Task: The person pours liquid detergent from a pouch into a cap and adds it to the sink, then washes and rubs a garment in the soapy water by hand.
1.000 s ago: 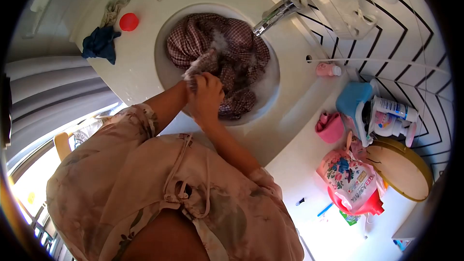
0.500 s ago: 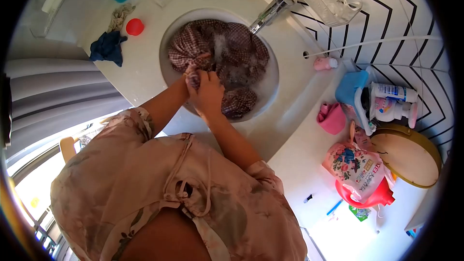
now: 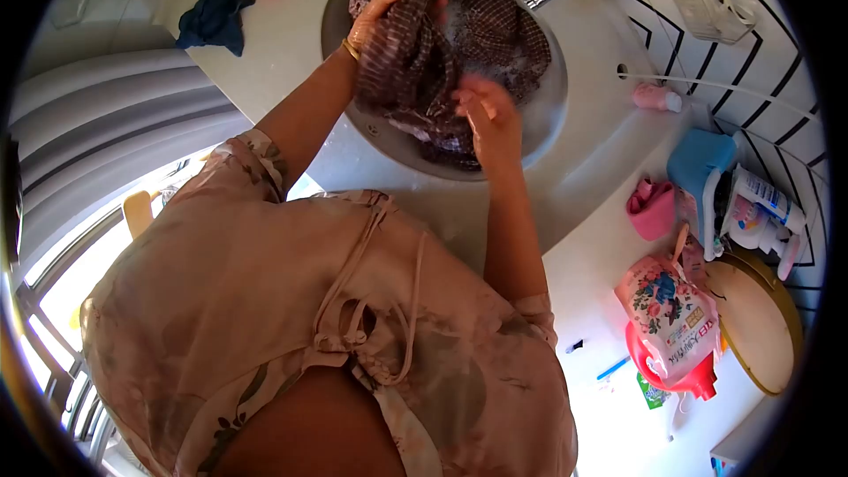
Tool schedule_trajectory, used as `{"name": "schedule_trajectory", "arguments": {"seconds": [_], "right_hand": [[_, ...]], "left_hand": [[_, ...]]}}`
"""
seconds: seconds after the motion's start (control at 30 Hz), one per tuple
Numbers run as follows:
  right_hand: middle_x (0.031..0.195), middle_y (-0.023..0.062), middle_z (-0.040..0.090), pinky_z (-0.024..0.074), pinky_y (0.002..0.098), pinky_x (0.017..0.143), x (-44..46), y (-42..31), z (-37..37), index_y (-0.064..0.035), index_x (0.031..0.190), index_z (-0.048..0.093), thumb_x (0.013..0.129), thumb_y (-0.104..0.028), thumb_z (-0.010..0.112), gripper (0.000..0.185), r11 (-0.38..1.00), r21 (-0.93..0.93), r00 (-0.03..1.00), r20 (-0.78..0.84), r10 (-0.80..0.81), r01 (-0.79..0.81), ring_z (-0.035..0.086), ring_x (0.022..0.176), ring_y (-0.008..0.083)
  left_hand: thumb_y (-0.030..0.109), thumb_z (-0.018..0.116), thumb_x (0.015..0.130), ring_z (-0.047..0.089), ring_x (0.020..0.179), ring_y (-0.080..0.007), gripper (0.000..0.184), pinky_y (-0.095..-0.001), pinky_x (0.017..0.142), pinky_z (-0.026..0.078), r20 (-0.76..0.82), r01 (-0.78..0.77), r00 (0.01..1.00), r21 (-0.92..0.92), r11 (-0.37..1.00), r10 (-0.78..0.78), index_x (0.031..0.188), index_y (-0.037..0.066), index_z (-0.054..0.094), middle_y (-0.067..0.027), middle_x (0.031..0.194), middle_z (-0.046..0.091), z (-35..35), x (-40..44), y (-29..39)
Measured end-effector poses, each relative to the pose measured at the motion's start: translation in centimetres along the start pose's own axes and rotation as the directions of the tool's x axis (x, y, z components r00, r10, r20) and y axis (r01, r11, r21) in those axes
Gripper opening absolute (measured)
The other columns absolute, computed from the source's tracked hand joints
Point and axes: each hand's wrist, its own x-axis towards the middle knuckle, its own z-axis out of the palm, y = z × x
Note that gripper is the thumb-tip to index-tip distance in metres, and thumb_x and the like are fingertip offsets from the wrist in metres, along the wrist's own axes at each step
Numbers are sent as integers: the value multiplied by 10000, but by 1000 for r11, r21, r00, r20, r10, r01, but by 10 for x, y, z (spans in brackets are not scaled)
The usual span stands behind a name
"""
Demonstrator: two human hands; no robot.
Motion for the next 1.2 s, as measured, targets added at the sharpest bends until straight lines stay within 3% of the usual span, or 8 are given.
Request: {"name": "schedule_trajectory", "arguments": {"seconds": [0.23, 0.47, 0.63, 0.9, 0.97, 1.07, 1.1, 1.2], "right_hand": [[843, 48, 582, 429, 237, 672, 10, 27, 1, 17, 1054, 558, 802, -208, 654, 352, 925, -327, 959, 134, 250, -195, 532, 798, 129], [889, 63, 606, 442, 272, 702, -9, -55, -31, 6, 994, 568, 807, -218, 608, 295, 853, 465, 970, 166, 178, -236, 556, 794, 140], [992, 185, 600, 469, 350, 774, 43, 62, -37, 0, 1026, 554, 768, -266, 635, 380, 624, -723, 955, -211, 209, -297, 578, 960, 302], [951, 221, 593, 482, 409, 747, 85, 109, 24, 46, 1013, 539, 753, -204, 616, 369, 284, -953, 958, -18, 286, -103, 582, 921, 339], [930, 217, 587, 478, 405, 743, 111, 143, 9, 38, 1001, 536, 747, -187, 602, 346, 398, -884, 909, -69, 411, -247, 581, 889, 332], [940, 216, 570, 463, 402, 746, 91, 88, 12, 30, 986, 533, 734, -168, 586, 325, 818, -70, 814, -179, 553, -571, 565, 865, 333], [944, 216, 565, 458, 401, 748, 75, 65, 16, 27, 981, 532, 730, -162, 581, 318, 872, 94, 858, -157, 489, -480, 559, 857, 334], [1051, 229, 479, 422, 397, 763, 21, 35, 40, 20, 960, 527, 696, -154, 596, 324, 857, -489, 958, -132, -255, 161, 497, 900, 341]], "left_hand": [[635, 491, 765, 389, 1227, -250, 803, -448, 1037, 306, 254, -115, 955, -159, 981, 153, 1279, 27, 381, -121, 1344, 384, 34, -15, -5], [210, 539, 762, 424, 1194, -282, 553, -386, 993, 352, 260, 3, 965, 54, 999, -17, 1260, 2, 420, -132, 1291, 453, -8, -38, -7], [168, 603, 732, 590, 853, -228, 267, -375, 822, 472, -461, 252, 865, 57, 966, -198, 944, 6, 589, -121, 922, 614, -62, -8, -70], [259, 599, 785, 598, 876, -246, 364, -357, 821, 481, -762, 242, 635, 36, 970, -130, 1051, 12, 575, -124, 1004, 616, -71, 20, -92], [275, 587, 797, 590, 921, -257, 396, -366, 863, 461, -750, 218, 643, -11, 976, -152, 1090, 10, 559, -130, 1049, 606, -76, 25, -88], [297, 565, 812, 576, 960, -273, 407, -385, 908, 433, -638, 142, 738, -169, 975, -218, 1100, 9, 549, -137, 1073, 597, -71, 21, -79], [307, 553, 818, 574, 957, -278, 405, -391, 910, 429, -563, 138, 794, -200, 970, -229, 1090, 7, 551, -138, 1064, 599, -63, 15, -73], [342, 525, 828, 576, 931, -283, 410, -398, 896, 436, -271, 130, 936, -327, 936, -225, 1065, 9, 558, -147, 1032, 604, -57, 6, -72]]}}
